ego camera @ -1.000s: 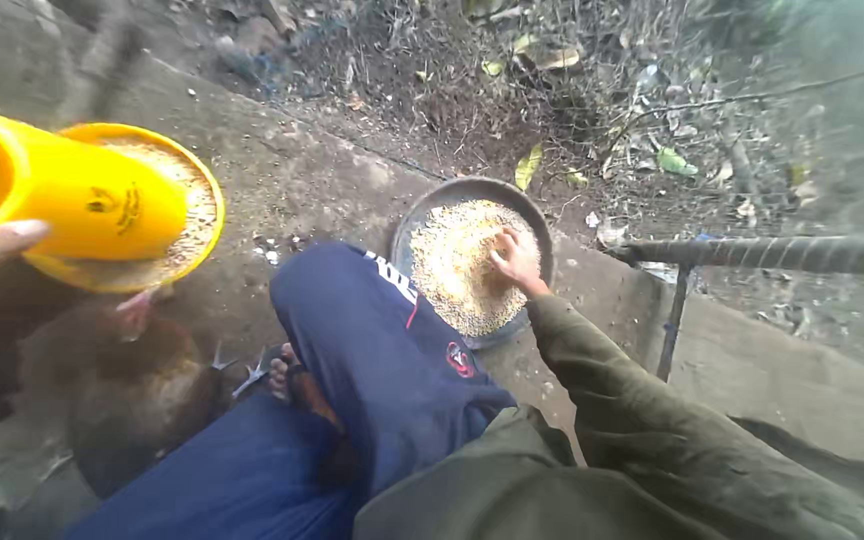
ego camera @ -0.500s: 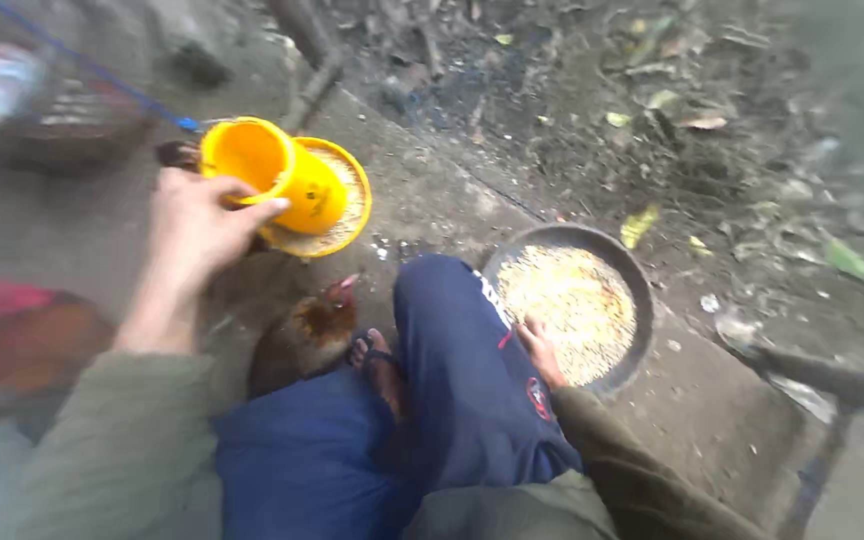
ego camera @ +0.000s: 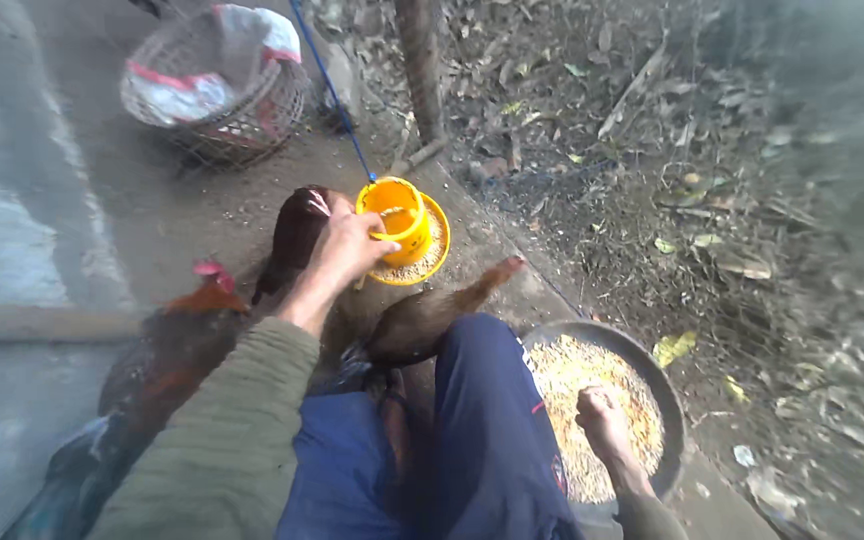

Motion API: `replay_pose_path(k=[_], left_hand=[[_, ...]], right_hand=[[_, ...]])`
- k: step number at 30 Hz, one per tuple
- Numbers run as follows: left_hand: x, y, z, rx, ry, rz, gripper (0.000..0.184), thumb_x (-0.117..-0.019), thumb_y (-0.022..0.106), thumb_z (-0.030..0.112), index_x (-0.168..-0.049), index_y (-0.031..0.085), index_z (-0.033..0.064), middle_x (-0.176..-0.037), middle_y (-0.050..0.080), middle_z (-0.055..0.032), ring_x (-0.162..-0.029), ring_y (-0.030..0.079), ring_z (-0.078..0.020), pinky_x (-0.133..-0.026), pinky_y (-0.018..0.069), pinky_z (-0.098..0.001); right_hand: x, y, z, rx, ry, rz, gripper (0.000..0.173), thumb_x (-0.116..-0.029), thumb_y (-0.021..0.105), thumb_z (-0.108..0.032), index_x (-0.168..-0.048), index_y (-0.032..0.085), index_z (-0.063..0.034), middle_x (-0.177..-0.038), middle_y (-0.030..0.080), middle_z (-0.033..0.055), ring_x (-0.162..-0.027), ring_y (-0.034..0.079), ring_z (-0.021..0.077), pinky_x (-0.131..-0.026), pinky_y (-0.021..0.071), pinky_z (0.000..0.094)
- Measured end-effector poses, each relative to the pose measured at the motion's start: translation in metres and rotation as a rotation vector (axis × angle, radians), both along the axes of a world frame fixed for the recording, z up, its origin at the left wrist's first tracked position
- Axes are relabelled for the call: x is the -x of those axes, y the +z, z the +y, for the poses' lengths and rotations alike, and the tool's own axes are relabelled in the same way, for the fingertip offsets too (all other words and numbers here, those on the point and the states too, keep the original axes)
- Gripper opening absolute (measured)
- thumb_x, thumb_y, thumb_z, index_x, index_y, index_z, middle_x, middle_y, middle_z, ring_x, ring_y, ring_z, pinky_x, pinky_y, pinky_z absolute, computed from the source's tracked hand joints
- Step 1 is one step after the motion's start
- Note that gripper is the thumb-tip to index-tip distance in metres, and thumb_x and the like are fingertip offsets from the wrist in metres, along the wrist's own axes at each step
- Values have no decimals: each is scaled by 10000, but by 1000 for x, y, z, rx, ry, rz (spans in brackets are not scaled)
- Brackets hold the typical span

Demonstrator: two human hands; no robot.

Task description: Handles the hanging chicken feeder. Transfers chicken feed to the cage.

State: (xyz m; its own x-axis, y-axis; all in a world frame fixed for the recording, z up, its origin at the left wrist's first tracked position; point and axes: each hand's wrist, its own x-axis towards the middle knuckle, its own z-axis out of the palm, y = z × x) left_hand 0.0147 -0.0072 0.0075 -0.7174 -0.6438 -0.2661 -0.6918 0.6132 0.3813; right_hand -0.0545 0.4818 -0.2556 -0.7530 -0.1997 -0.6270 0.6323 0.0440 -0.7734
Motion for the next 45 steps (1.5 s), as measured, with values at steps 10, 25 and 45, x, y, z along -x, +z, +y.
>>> replay_pose_path(k=[10, 25, 45], left_hand=[[1, -7, 0, -2, -64, 45, 281, -862, 829, 321, -989, 743, 85, -1260, 549, -250, -1174, 559, -389, -974, 502, -531], [-7, 4, 3, -115, -15, 68, 384, -877, 805, 383, -1107, 746, 82, -1315, 539, -277, -1125, 612, -398, -932, 534, -552], [-4, -1, -9, -129, 20, 56, 395, -882, 782, 436, -1109, 733, 117, -1350, 518, -223, -1170, 595, -356, -943, 532, -533]], right_hand=[[81, 192, -213, 728, 296, 325, 134, -877, 680, -242, -749, 662, -277, -683, 612, -87, -464, 441, -19, -390, 320, 158], [51, 251, -410, 861, 551, 693, 79, -979, 534, -130, -924, 591, -122, -694, 533, 13, -515, 465, 79, -461, 405, 213], [54, 214, -468, 516, 256, 1427, 342, -926, 412, -106, -654, 603, -26, -631, 611, 69, -599, 601, 146, -560, 498, 335]])
